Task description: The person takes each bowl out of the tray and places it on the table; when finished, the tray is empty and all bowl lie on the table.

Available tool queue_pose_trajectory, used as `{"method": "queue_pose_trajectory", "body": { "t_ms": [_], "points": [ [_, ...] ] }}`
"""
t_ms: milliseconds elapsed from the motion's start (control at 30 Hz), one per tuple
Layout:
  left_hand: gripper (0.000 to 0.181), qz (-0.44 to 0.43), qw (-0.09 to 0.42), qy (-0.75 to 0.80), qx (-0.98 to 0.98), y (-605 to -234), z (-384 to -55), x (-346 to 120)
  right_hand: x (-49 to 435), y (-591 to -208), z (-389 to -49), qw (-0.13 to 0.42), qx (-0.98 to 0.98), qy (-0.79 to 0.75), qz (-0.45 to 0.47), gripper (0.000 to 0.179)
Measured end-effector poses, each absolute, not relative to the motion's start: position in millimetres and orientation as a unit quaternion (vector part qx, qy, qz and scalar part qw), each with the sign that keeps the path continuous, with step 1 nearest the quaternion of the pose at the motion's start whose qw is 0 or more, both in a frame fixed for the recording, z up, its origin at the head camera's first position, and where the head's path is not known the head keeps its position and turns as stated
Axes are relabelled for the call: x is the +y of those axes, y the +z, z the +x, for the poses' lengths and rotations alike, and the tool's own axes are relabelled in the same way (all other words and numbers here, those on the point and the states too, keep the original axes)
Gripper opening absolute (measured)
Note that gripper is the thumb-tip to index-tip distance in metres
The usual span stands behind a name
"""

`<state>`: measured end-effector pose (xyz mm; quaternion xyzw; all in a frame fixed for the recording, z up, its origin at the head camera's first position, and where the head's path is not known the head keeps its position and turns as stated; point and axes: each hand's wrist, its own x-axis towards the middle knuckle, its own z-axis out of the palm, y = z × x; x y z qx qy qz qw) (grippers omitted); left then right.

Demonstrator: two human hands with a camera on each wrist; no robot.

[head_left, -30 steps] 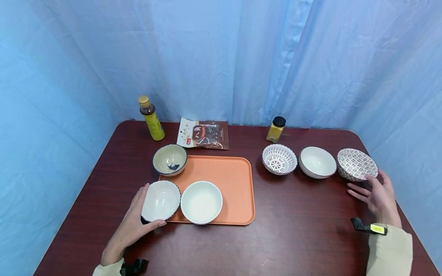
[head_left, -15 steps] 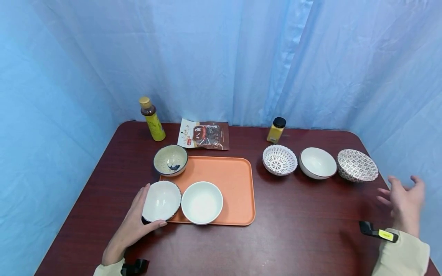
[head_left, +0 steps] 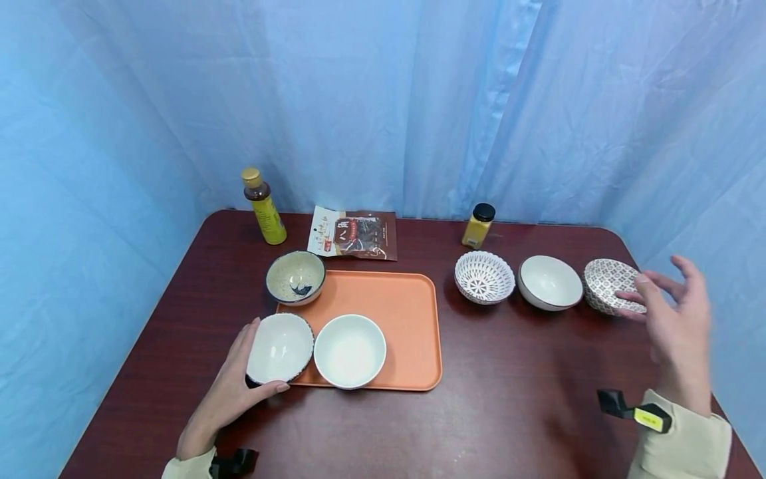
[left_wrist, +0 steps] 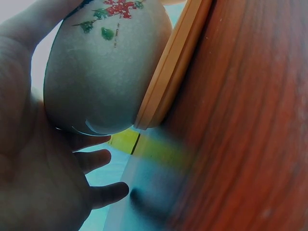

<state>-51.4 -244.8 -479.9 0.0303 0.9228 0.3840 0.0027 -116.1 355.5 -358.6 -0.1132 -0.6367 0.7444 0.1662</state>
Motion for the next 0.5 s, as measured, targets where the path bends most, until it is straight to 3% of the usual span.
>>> {"method": "queue_pose_trajectory", "body": {
  "t_ms": [267, 500],
  "points": [
    [0.121, 0.033, 0.0, 0.386, 0.922, -480.6, -51.7, -245.1, 292.3, -363.8, -123.9, 0.076, -0.706, 0.704, -0.003, 0.065],
    [0.121, 0.034, 0.001, 0.383, 0.923, -480.1, -51.9, -245.3, 230.4, -389.3, -129.9, -0.019, -0.781, 0.623, 0.022, 0.062]
  ]
}}
